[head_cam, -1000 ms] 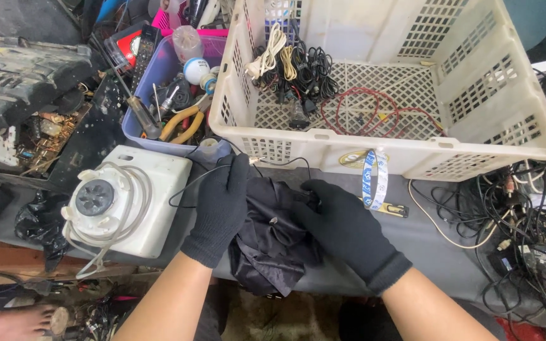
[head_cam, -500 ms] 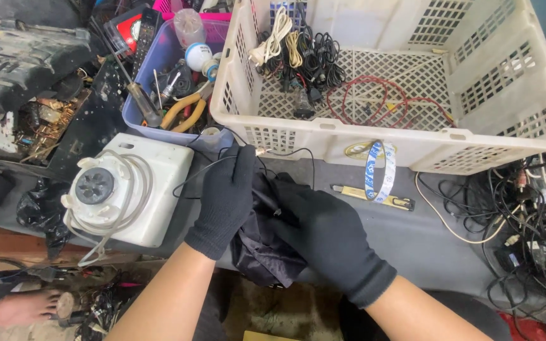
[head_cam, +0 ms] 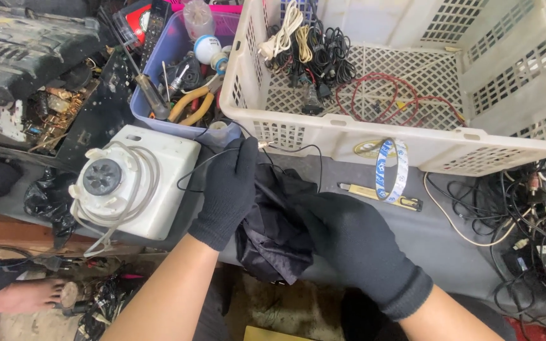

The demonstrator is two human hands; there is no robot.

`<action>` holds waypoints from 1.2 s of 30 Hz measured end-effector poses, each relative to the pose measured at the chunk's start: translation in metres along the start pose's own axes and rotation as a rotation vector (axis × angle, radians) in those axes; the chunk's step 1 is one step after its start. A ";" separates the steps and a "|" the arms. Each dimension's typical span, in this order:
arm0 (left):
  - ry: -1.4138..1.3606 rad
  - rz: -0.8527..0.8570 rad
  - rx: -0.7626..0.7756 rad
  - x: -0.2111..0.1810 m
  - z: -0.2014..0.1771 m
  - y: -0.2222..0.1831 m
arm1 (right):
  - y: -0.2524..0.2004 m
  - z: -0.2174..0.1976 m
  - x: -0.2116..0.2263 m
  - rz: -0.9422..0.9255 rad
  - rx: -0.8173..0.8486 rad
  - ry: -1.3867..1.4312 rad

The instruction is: Applying putty to an electronic component and securing it within a black protective fabric pouch.

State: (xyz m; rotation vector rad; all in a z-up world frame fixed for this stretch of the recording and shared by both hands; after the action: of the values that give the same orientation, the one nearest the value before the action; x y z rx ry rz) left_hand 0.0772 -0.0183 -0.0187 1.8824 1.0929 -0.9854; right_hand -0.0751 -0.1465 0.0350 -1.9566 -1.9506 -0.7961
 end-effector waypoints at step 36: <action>-0.003 0.079 0.073 -0.004 0.009 -0.010 | -0.026 0.022 0.022 -0.353 0.500 0.355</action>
State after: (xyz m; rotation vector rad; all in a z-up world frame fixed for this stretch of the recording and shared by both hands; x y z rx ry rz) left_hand 0.0641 -0.0240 -0.0212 1.9669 0.9848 -0.9942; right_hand -0.0979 -0.1140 0.0243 -1.1253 -2.0417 -0.6012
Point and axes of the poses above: each hand's wrist, its own y-axis towards the middle knuckle, its own z-axis out of the palm, x = y × z, the point moved 5 cm from there along y, towards the middle knuckle, and after that the axes turned 3 degrees about -z, right-handed, at the moved point
